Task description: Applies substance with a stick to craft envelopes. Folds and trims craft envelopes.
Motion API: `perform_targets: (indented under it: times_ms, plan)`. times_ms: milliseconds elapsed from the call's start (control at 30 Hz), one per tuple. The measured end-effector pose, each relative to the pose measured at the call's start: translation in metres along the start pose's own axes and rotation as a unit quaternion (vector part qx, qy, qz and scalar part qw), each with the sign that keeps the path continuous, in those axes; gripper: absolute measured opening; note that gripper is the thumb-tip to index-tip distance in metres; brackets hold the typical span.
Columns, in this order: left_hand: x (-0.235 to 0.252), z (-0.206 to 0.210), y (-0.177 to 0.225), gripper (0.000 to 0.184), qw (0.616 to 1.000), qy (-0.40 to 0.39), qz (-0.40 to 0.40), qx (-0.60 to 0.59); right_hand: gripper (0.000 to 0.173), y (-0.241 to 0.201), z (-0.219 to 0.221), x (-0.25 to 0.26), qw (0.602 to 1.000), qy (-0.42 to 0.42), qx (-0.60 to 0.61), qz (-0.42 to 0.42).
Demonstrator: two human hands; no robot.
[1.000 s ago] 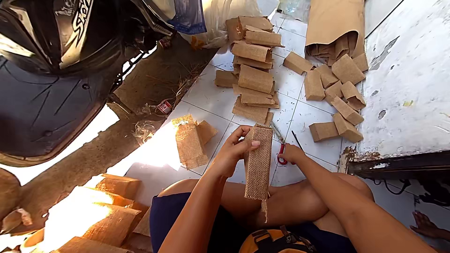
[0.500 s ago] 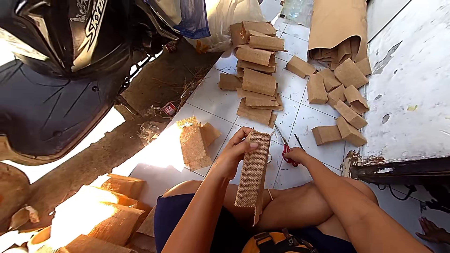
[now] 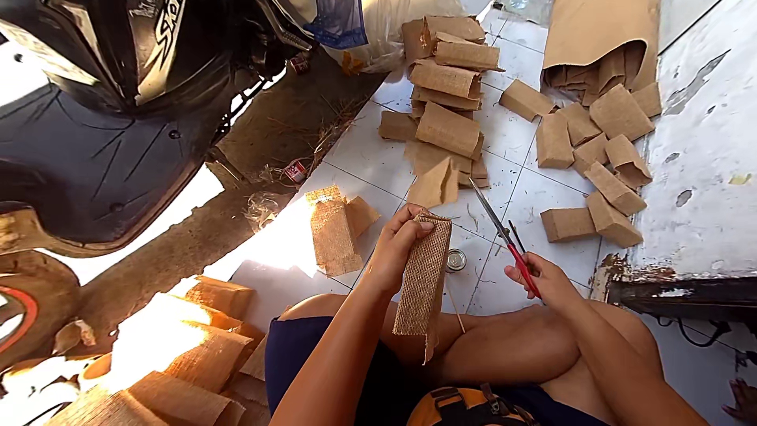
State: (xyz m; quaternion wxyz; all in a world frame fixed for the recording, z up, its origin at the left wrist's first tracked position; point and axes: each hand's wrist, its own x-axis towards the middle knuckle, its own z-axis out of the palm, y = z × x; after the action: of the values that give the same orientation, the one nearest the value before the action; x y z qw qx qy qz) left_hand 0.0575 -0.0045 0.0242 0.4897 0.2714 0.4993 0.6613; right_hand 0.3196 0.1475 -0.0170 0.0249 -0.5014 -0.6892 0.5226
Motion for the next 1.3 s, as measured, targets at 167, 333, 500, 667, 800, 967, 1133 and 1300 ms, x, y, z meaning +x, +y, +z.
perform_targets:
  times_ms: [167, 333, 500, 667, 800, 967, 1133, 1300]
  plan:
    - [0.001, -0.001, 0.005, 0.016, 0.999, 0.013, -0.045, 0.018, 0.078, 0.004, -0.01, -0.008, 0.967, 0.06, -0.03, -0.245]
    - [0.001, -0.008, 0.011, 0.015, 0.996, 0.011, -0.049, 0.069, 0.076, -0.006, -0.009, -0.027, 0.915, 0.097, -0.157, -0.359]
    - [0.0, -0.009, 0.014, 0.014, 0.995, 0.0, -0.057, 0.082, 0.064, 0.003, -0.005, -0.028, 0.902, 0.113, -0.209, -0.362]
    - [0.006, -0.011, 0.014, 0.013, 0.993, -0.006, -0.048, 0.109, 0.056, 0.002, -0.004, -0.025, 0.898, 0.115, -0.218, -0.363]
    - [0.009, -0.012, 0.014, 0.012, 0.991, -0.009, -0.045, 0.129, 0.05, 0.003, -0.005, -0.025, 0.897, 0.115, -0.225, -0.363]
    - [0.008, -0.011, 0.015, 0.012, 0.99, -0.008, -0.047, 0.129, 0.05, 0.003, -0.004, -0.026, 0.9, 0.115, -0.224, -0.357]
    - [0.007, -0.013, 0.013, 0.013, 0.991, -0.008, -0.034, 0.129, 0.047, 0.003, -0.001, -0.026, 0.896, 0.12, -0.221, -0.366]
    - [0.008, -0.012, 0.012, 0.012, 0.991, -0.002, -0.026, 0.134, 0.042, 0.003, -0.001, -0.028, 0.889, 0.13, -0.224, -0.378]
